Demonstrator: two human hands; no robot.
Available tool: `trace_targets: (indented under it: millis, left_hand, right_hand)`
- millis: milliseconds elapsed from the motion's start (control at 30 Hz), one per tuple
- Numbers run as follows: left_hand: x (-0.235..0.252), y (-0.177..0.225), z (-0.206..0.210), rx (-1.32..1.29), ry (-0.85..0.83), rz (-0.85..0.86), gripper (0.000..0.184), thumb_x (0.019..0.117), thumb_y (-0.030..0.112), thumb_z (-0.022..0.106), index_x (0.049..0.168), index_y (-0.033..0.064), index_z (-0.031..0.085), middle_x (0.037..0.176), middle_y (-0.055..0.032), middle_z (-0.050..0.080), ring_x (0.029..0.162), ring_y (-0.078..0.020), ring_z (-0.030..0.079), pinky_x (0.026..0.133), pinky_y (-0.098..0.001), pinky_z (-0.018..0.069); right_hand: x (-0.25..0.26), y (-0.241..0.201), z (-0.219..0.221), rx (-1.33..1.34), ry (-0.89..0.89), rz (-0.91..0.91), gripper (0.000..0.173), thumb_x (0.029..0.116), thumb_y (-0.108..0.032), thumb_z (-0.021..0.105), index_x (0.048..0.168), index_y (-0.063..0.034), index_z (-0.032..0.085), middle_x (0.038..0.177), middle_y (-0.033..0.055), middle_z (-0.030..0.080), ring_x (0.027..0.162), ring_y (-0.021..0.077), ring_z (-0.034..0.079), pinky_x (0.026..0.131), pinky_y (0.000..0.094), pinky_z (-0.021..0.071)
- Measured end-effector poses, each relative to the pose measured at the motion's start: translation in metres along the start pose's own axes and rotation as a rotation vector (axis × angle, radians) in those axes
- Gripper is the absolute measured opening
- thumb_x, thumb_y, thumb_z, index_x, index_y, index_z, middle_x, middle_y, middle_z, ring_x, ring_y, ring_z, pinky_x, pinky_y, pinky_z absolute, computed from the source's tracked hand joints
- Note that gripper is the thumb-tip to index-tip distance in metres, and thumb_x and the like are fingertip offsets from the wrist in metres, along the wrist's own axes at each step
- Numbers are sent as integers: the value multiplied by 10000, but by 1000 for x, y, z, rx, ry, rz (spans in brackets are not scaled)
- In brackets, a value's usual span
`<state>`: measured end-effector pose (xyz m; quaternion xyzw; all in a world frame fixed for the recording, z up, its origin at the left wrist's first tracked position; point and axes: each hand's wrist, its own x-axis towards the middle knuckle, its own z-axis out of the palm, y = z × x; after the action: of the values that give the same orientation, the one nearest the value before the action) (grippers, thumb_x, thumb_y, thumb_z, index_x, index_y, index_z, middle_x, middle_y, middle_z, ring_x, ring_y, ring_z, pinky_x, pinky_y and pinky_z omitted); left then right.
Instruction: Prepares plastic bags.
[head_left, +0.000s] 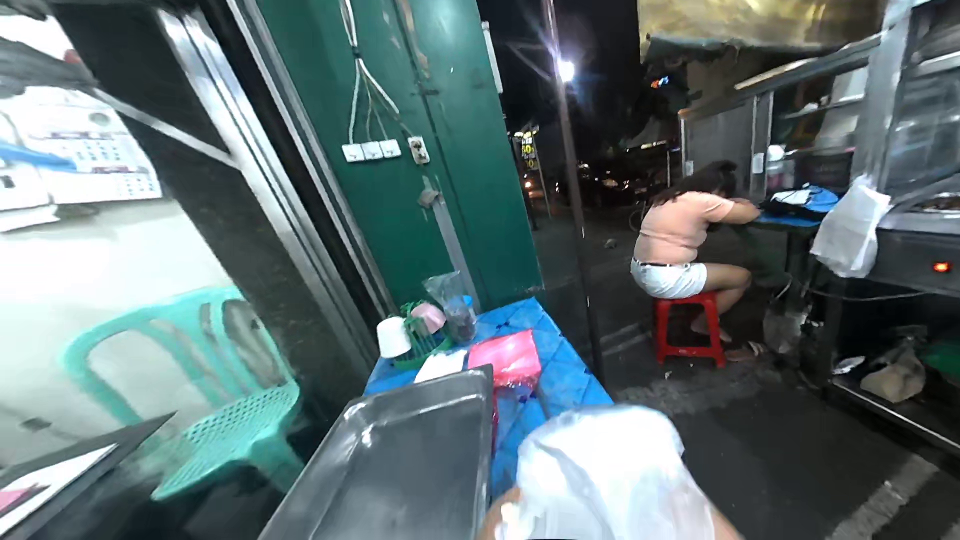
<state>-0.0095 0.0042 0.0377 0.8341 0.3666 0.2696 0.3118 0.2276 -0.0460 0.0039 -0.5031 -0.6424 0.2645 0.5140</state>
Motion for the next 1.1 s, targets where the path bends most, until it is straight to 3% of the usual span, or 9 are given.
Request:
trace_targets:
  millis: [133,200,400,533,667,767,933,1000,1100]
  left_hand:
    - [19,18,-9,-350,155,256,612,940,106,604,1439,-176,390,1418,-200,564,1294,-64,545,1109,-241,429]
    - [7,14,4,-251,308,153,521,861,13,644,1306,-210,493,1229,-192,650,1134,-10,602,1006,-176,469]
    - [-18,-11,43,-200,254,-99,631,785,-24,734,1302,-258,457,1232,-317,624,1172,-202,626,1057,-307,467]
    - [-19,6,21,-252,290,-73,647,793,33,764,1323,-195,471,1175,-158,667,1060,4,624,974,-176,489]
    - [-10,11,23,-285,534,-19,539,837,33,684,1283,-206,498,1123,-153,667,1000,23,621,921,-153,498]
    - [-17,3,39,-325,478,-87,672,789,-52,694,1375,-219,412,1258,-248,620,1125,-67,613,1007,-208,473]
    - [-17,1,48,-310,502,24,585,819,-8,700,1325,-210,486,1228,-209,657,1116,-17,623,1013,-164,467]
    - [-17,-5,43,-311,499,75,622,813,38,720,1349,-179,492,1276,-197,638,1155,-31,613,1024,-177,471]
    - [-14,-18,38,-406,554,120,590,817,55,668,1341,-152,492,1263,-158,616,1141,-46,600,983,-203,501]
  right_hand:
    - [29,-15,-19,210,-41,-274,864,844,-274,746,1479,147,337,1460,244,503,1332,195,532,1125,351,447]
    - [21,-44,-19,206,-22,-100,720,884,-132,696,1473,129,375,1440,213,535,1301,140,541,1114,287,421]
    - [-26,40,10,65,27,-201,817,883,-279,698,1470,178,361,1500,309,457,1441,225,423,1183,351,327]
    - [-15,22,-7,162,37,-185,617,848,-246,766,1328,64,534,1193,-27,687,1117,-83,597,993,159,494]
    - [5,11,-5,326,79,-296,586,1021,-476,528,1404,-39,458,1251,-149,643,1161,-92,571,1044,190,484]
    - [-11,27,19,331,147,-232,462,926,-150,680,1290,94,534,1171,-39,704,1123,-63,613,1023,189,499]
    - [-23,20,23,248,223,-51,458,943,-87,622,1305,161,493,1190,77,679,1103,-35,602,999,168,470]
    - [-25,21,16,209,277,-294,676,962,-255,646,1475,62,342,1411,42,566,1292,16,534,1113,241,450]
    - [-42,-4,4,108,152,-559,484,1065,-421,476,1537,-354,397,1533,-157,464,1409,33,428,1182,302,375]
